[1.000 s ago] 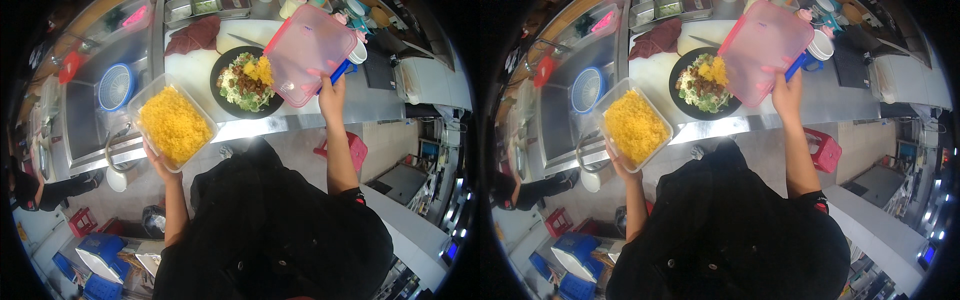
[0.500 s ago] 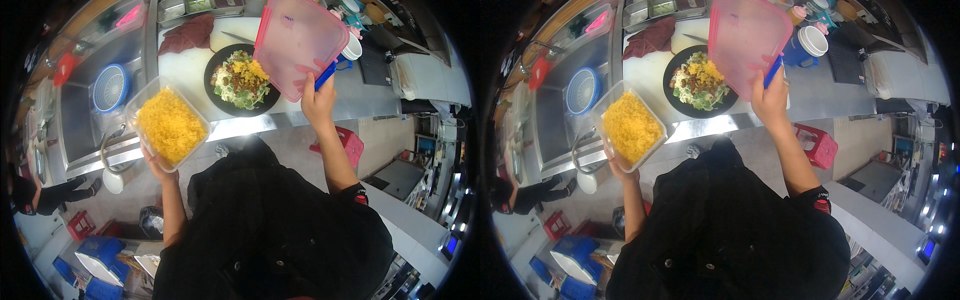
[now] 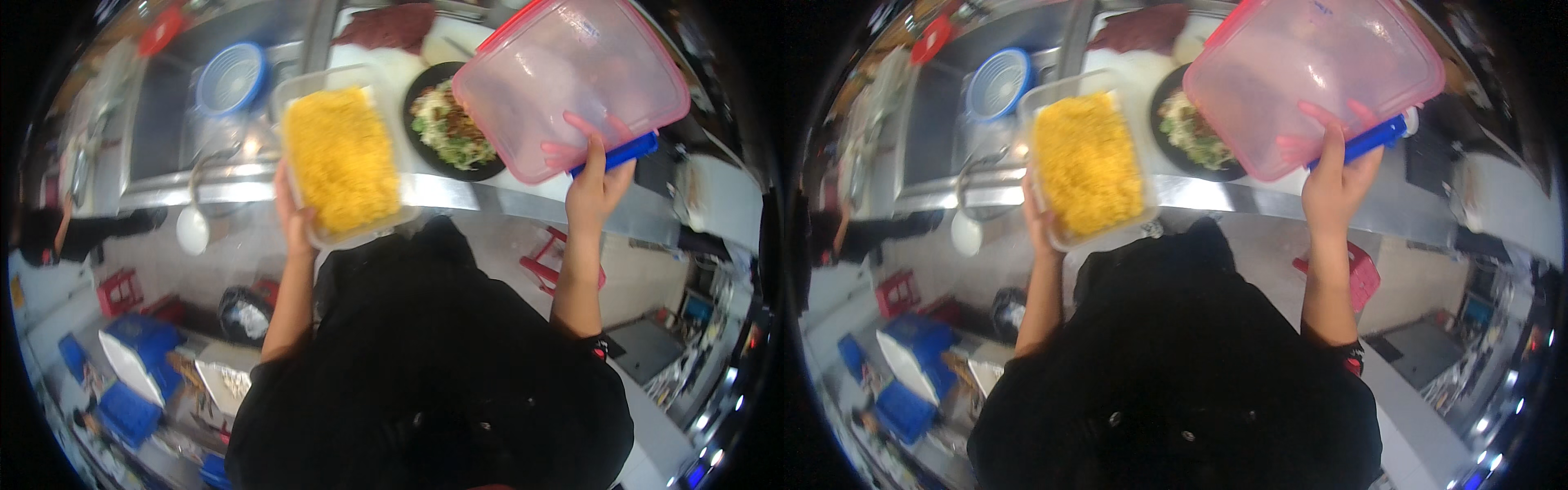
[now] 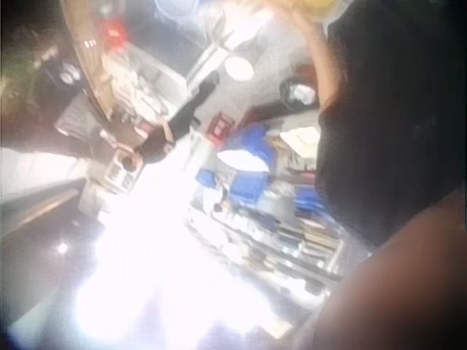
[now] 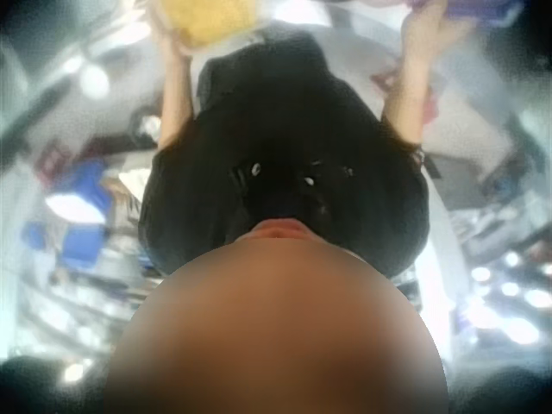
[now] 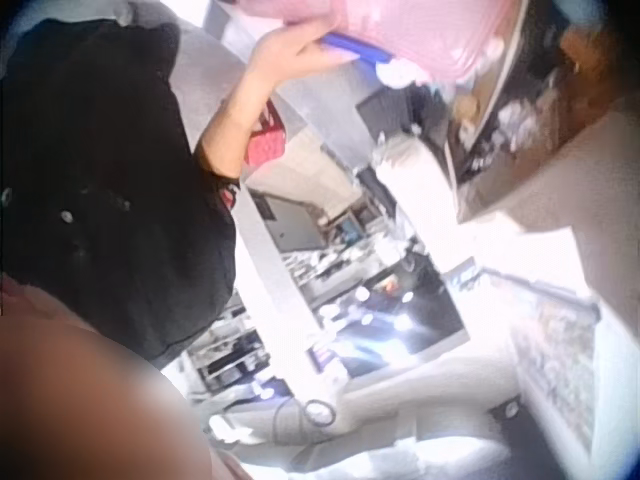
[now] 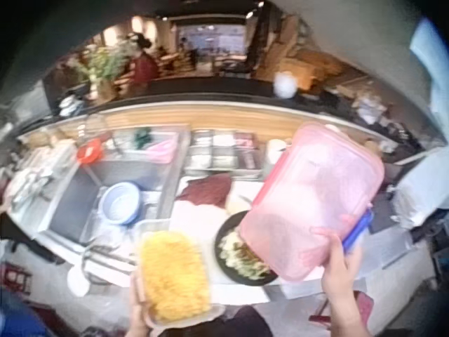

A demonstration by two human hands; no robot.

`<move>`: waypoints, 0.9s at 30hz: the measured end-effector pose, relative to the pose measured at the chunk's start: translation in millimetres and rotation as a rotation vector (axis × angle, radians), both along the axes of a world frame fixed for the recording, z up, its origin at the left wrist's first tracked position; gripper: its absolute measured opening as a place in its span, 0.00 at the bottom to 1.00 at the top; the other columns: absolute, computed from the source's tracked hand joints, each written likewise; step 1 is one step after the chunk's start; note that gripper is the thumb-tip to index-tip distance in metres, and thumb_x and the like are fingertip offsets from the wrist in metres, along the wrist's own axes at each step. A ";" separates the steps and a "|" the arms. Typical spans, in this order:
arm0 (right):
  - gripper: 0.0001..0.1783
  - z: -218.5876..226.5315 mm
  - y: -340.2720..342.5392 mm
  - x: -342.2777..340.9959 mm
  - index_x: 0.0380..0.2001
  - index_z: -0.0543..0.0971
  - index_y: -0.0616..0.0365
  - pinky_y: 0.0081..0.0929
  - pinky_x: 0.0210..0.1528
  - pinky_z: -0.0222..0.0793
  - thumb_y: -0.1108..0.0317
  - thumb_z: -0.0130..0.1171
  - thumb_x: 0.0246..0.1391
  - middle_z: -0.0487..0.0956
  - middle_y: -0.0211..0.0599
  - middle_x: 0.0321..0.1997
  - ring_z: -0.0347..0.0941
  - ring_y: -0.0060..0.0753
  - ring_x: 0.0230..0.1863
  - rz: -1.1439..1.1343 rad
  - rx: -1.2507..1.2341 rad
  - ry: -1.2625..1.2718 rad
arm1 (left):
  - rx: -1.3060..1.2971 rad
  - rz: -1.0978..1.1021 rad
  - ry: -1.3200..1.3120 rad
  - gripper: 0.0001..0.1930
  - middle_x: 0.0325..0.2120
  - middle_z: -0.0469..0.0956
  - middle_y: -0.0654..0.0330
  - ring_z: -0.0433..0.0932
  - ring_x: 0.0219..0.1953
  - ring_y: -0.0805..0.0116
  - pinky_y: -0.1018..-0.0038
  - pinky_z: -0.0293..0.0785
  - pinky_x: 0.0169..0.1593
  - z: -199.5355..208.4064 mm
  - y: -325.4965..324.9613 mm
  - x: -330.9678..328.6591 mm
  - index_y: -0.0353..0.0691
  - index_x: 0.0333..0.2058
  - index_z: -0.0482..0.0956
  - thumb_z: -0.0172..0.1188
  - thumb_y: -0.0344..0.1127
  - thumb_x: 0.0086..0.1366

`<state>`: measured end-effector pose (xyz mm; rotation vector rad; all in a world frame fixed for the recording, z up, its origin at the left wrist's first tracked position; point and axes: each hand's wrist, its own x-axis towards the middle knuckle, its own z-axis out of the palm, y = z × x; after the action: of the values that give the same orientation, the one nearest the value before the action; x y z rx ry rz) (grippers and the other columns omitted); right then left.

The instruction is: The person assembles a salad by placing cooked meat and shredded lettuce into a black bowl, then sprinkles a yellow crumbly topping. They wash a knife, unwrap and slice a white cylindrical food item, and unwrap a pink cylindrical food item on a cutting board.

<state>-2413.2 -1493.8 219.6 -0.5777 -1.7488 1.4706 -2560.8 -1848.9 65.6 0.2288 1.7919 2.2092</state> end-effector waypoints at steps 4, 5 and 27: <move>0.19 -8.6 -68.1 -14.1 0.62 0.63 0.65 0.27 0.33 0.79 0.69 0.48 0.73 0.86 0.47 0.45 0.84 0.33 0.31 0.144 0.084 -0.190 | 0.036 -0.051 0.101 0.53 0.73 0.58 0.48 0.51 0.77 0.53 0.59 0.46 0.78 24.0 21.9 16.4 0.32 0.73 0.54 0.54 0.32 0.42; 0.20 -13.6 -79.1 -19.4 0.62 0.63 0.66 0.27 0.33 0.78 0.69 0.49 0.73 0.86 0.45 0.43 0.84 0.33 0.30 0.161 0.208 -0.216 | 0.052 -0.038 0.070 0.52 0.72 0.57 0.48 0.52 0.77 0.53 0.58 0.47 0.77 32.2 28.4 21.7 0.32 0.73 0.54 0.53 0.29 0.42; 0.19 -38.6 9.4 1.8 0.60 0.62 0.65 0.37 0.25 0.84 0.74 0.44 0.67 0.83 0.61 0.48 0.84 0.52 0.27 -0.037 -0.493 -0.123 | -0.006 -0.021 -0.032 0.51 0.71 0.59 0.48 0.54 0.75 0.54 0.60 0.52 0.76 16.2 27.2 13.2 0.34 0.73 0.54 0.54 0.40 0.46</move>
<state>-2411.4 -1484.4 181.1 -0.9631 -1.4506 1.8844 -2547.6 -1821.6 81.8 0.2088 1.7715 2.1800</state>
